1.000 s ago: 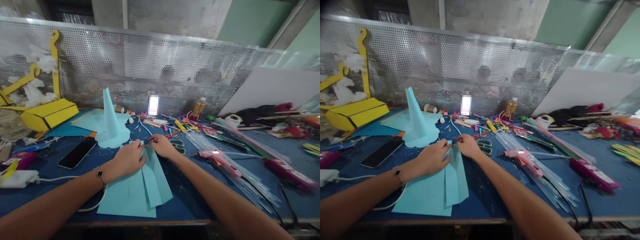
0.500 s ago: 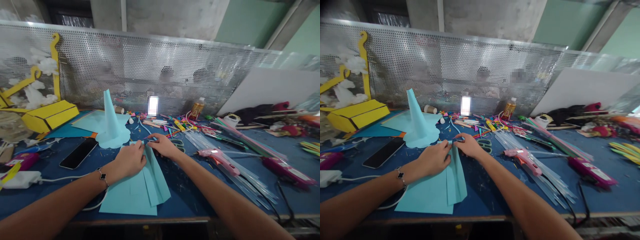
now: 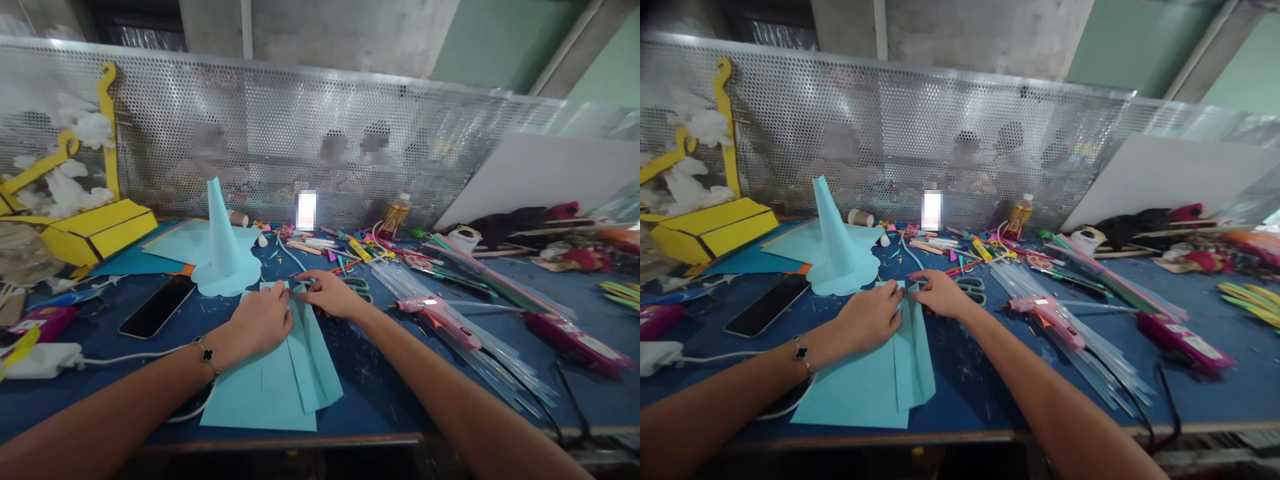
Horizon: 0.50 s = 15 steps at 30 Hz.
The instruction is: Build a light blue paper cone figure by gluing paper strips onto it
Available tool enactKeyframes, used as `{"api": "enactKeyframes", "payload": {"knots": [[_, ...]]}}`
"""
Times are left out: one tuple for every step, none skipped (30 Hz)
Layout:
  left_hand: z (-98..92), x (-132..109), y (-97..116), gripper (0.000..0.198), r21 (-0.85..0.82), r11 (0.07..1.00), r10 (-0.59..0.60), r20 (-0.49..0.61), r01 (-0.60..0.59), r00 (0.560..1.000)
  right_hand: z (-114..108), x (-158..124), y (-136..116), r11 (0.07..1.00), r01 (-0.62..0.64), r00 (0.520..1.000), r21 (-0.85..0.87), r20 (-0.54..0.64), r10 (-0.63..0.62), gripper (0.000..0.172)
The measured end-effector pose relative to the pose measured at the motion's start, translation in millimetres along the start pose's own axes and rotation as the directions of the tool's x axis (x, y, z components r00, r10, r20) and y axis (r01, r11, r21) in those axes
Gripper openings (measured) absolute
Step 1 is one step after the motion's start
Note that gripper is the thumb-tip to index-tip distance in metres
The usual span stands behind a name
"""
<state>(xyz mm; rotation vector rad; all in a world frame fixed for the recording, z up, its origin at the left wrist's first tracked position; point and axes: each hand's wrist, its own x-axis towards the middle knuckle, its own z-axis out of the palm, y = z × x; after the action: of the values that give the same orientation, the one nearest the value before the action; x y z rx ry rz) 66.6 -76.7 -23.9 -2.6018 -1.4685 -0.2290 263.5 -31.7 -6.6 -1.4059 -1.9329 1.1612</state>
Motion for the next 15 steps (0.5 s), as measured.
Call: {"api": "enactKeyframes", "payload": {"knots": [[0.2, 0.0, -0.1, 0.038, 0.004, 1.000, -0.003, 0.001, 0.003, 1.000, -0.6, -0.4, 0.2, 1.000, 0.002, 1.000, -0.001, 0.011, -0.002, 0.041], [0.6, -0.1, -0.1, 0.038, 0.005, 1.000, -0.007, 0.000, 0.007, 1.000, -1.1, -0.4, 0.6, 1.000, 0.001, 1.000, -0.002, 0.021, -0.001, 0.040], [1.1, -0.2, 0.0, 0.038, 0.004, 1.000, -0.011, 0.000, 0.011, 1.000, -1.5, -0.2, 0.9, 1.000, -0.002, 1.000, -0.001, 0.030, 0.002, 0.040], [1.6, -0.4, 0.2, 0.038, 0.003, 1.000, -0.012, -0.001, 0.012, 1.000, -2.0, 0.0, 1.2, 1.000, -0.006, 0.999, 0.000, 0.037, 0.006, 0.040], [2.1, -0.6, 0.5, 0.037, 0.002, 1.000, -0.011, -0.004, 0.011, 1.000, -2.5, 0.2, 1.4, 1.000, -0.009, 0.999, 0.001, 0.042, 0.009, 0.040], [2.7, -0.8, 0.8, 0.037, 0.002, 1.000, -0.007, -0.009, 0.007, 1.000, -3.2, 0.2, 1.4, 1.000, -0.011, 0.999, 0.001, 0.043, 0.011, 0.039], [3.1, -1.1, 1.0, 0.037, 0.002, 1.000, -0.003, -0.014, 0.003, 1.000, -3.9, -0.1, 1.2, 1.000, -0.010, 0.999, 0.001, 0.043, 0.010, 0.038], [3.4, -1.4, 1.0, 0.037, 0.002, 1.000, -0.003, -0.021, 0.003, 1.000, -4.8, -0.6, 0.8, 1.000, -0.005, 0.999, 0.001, 0.043, 0.005, 0.038], [3.5, -1.7, 0.8, 0.037, 0.001, 1.000, -0.008, -0.030, 0.008, 1.000, -5.6, -1.3, 0.4, 1.000, 0.002, 0.999, -0.001, 0.047, -0.002, 0.038], [3.3, -1.9, 0.4, 0.038, -0.002, 1.000, -0.018, -0.041, 0.018, 0.999, -6.3, -1.9, 0.0, 1.000, 0.012, 0.998, -0.005, 0.056, -0.012, 0.039], [3.0, -2.1, -0.3, 0.038, -0.005, 1.000, -0.031, -0.053, 0.030, 0.998, -6.7, -2.3, 0.0, 1.000, 0.024, 0.998, -0.010, 0.065, -0.023, 0.040], [2.3, -2.2, -1.2, 0.038, -0.008, 0.999, -0.043, -0.069, 0.043, 0.997, -6.7, -2.2, 0.4, 0.999, 0.037, 0.997, -0.017, 0.070, -0.036, 0.041], [1.5, -2.2, -2.2, 0.037, -0.010, 0.999, -0.050, -0.086, 0.049, 0.995, -6.3, -1.4, 1.3, 0.998, 0.052, 0.997, -0.027, 0.064, -0.050, 0.041], [0.7, -2.0, -3.3, 0.036, -0.012, 0.999, -0.047, -0.103, 0.046, 0.994, -5.4, 0.2, 2.8, 0.997, 0.069, 0.997, -0.041, 0.045, -0.067, 0.040], [-0.1, -1.8, -4.2, 0.034, -0.016, 0.999, -0.036, -0.115, 0.035, 0.993, -4.1, 2.4, 4.8, 0.995, 0.087, 0.996, -0.057, 0.014, -0.086, 0.039]]}}
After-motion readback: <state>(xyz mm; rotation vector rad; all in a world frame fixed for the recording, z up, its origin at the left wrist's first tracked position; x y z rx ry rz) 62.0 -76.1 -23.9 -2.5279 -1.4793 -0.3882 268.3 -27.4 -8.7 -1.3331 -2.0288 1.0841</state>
